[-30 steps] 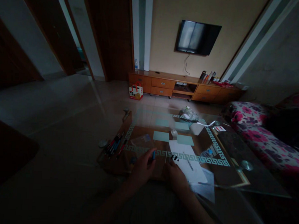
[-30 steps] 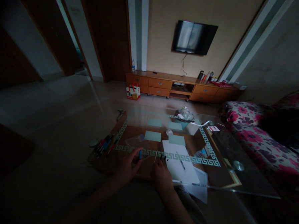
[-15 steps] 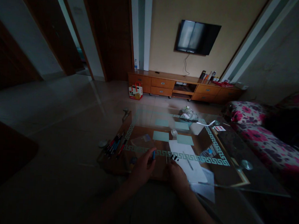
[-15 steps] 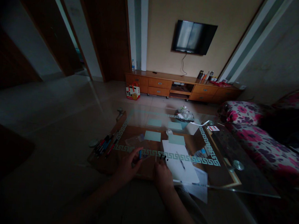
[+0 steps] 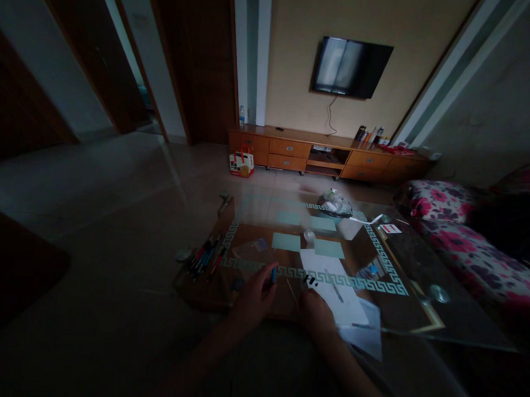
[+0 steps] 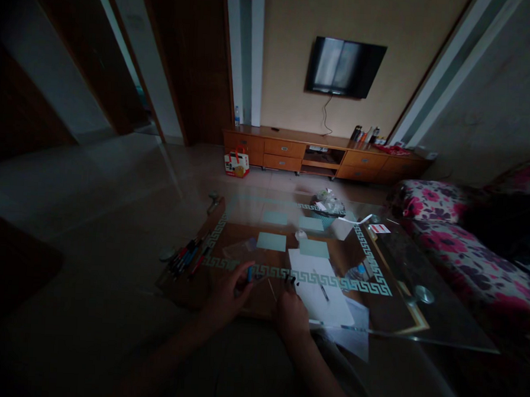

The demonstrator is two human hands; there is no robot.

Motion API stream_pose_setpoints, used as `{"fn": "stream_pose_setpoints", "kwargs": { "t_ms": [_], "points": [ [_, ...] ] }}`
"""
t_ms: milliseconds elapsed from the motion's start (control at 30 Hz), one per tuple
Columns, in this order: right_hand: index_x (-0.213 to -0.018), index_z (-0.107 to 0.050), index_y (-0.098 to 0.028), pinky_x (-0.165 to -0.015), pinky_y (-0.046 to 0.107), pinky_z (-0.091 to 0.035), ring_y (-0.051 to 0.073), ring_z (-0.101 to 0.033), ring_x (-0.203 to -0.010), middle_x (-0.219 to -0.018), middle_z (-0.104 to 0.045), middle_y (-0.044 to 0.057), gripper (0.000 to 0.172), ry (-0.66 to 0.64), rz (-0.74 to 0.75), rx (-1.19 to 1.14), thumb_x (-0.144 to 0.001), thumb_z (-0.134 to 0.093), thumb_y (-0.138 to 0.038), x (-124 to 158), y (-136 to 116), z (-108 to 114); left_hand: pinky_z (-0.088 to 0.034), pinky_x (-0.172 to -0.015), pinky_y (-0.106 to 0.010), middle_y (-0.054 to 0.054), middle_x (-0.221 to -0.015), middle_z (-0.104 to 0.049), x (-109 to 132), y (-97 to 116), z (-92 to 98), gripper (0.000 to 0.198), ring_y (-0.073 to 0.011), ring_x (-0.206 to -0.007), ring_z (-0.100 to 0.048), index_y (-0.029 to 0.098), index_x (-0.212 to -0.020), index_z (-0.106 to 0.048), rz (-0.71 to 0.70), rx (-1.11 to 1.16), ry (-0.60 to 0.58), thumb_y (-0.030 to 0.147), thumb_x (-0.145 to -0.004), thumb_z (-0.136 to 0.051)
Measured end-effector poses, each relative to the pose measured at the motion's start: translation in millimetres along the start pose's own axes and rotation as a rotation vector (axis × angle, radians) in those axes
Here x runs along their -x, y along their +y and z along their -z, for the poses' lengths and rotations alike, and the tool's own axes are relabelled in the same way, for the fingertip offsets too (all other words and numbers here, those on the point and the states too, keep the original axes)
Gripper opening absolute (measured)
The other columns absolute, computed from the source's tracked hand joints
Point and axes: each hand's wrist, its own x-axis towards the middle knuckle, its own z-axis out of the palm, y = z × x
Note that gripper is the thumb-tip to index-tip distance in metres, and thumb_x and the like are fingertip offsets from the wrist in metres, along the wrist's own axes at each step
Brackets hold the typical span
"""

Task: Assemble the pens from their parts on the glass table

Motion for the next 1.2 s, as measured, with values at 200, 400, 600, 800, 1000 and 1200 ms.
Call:
{"fn": "stream_pose_setpoints", "kwargs": {
  "t_ms": [200, 400, 600, 800, 1000, 1200],
  "points": [
    [-0.093, -0.069, -0.011, -0.072, 0.029, -0.048, 0.027, -0.069, -0.091, -0.100, -0.070, 0.018, 0.017, -0.024, -0.008, -0.012, -0.079, -0.060, -0.016, -5.2, 4.7, -5.5, -0.049, -0.078, -0.031, -0.003, -0.093, -0.063, 0.3, 0.8, 0.3, 0.048, -0.0172, -0.082, -0.060, 0.026, -0.136, -0.048, 0.004, 0.017, 0.005, 0.017, -0.089, -0.053],
    [-0.093, -0.070, -0.010, -0.069, 0.028, -0.048, 0.027, -0.070, -0.089, -0.097, -0.072, 0.019, 0.022, -0.028, 0.001, -0.014, -0.073, -0.065, -0.016, -10.3, 10.0, -15.0, -0.049, -0.075, -0.029, -0.001, -0.087, -0.062, -0.7, 4.3, 2.8, 0.047, -0.0158, -0.079, -0.060, 0.025, -0.134, -0.048, 0.022, 0.068, 0.015, 0.019, -0.089, -0.054],
    [-0.078, -0.070, -0.013, -0.059, 0.025, -0.043, 0.021, -0.068, -0.072, -0.081, -0.073, 0.013, 0.011, 0.042, 0.083, -0.179, -0.069, -0.065, -0.016, -5.9, 0.0, -6.4, -0.050, -0.076, -0.029, -0.001, -0.087, -0.061, -1.6, 4.4, 1.8, 0.045, -0.0159, -0.079, -0.060, 0.024, -0.133, -0.048, 0.045, 0.117, 0.048, 0.022, -0.089, -0.055],
    [-0.062, -0.060, -0.018, -0.052, 0.023, -0.035, 0.014, -0.054, -0.056, -0.060, -0.062, -0.001, 0.006, 0.217, 0.182, -0.610, -0.068, -0.062, -0.019, -2.3, -12.0, 2.0, -0.051, -0.076, -0.029, -0.002, -0.088, -0.061, -3.1, 0.7, 1.0, 0.047, -0.0160, -0.081, -0.062, 0.023, -0.135, -0.045, 0.093, 0.205, 0.069, 0.024, -0.089, -0.056],
    [-0.063, -0.052, -0.019, -0.051, 0.022, -0.037, 0.012, -0.050, -0.055, -0.057, -0.054, -0.004, 0.017, 0.249, 0.170, -1.079, -0.071, -0.067, -0.025, -7.0, -10.1, 7.0, -0.051, -0.075, -0.029, -0.001, -0.086, -0.061, -2.8, -1.3, 0.0, 0.049, -0.0156, -0.079, -0.062, 0.022, -0.134, -0.045, 0.107, 0.214, 0.087, 0.026, -0.087, -0.059],
    [-0.100, -0.055, -0.020, -0.050, 0.022, -0.042, 0.014, -0.058, -0.055, -0.069, -0.066, -0.002, 0.041, 0.109, 0.118, -1.462, -0.068, -0.077, -0.033, -8.9, -13.5, 8.3, -0.051, -0.074, -0.028, -0.001, -0.084, -0.062, -2.6, -3.2, -2.3, 0.048, -0.0160, -0.079, -0.063, 0.021, -0.132, -0.046, 0.133, 0.217, 0.053, 0.026, -0.086, -0.060]
  ]
}}
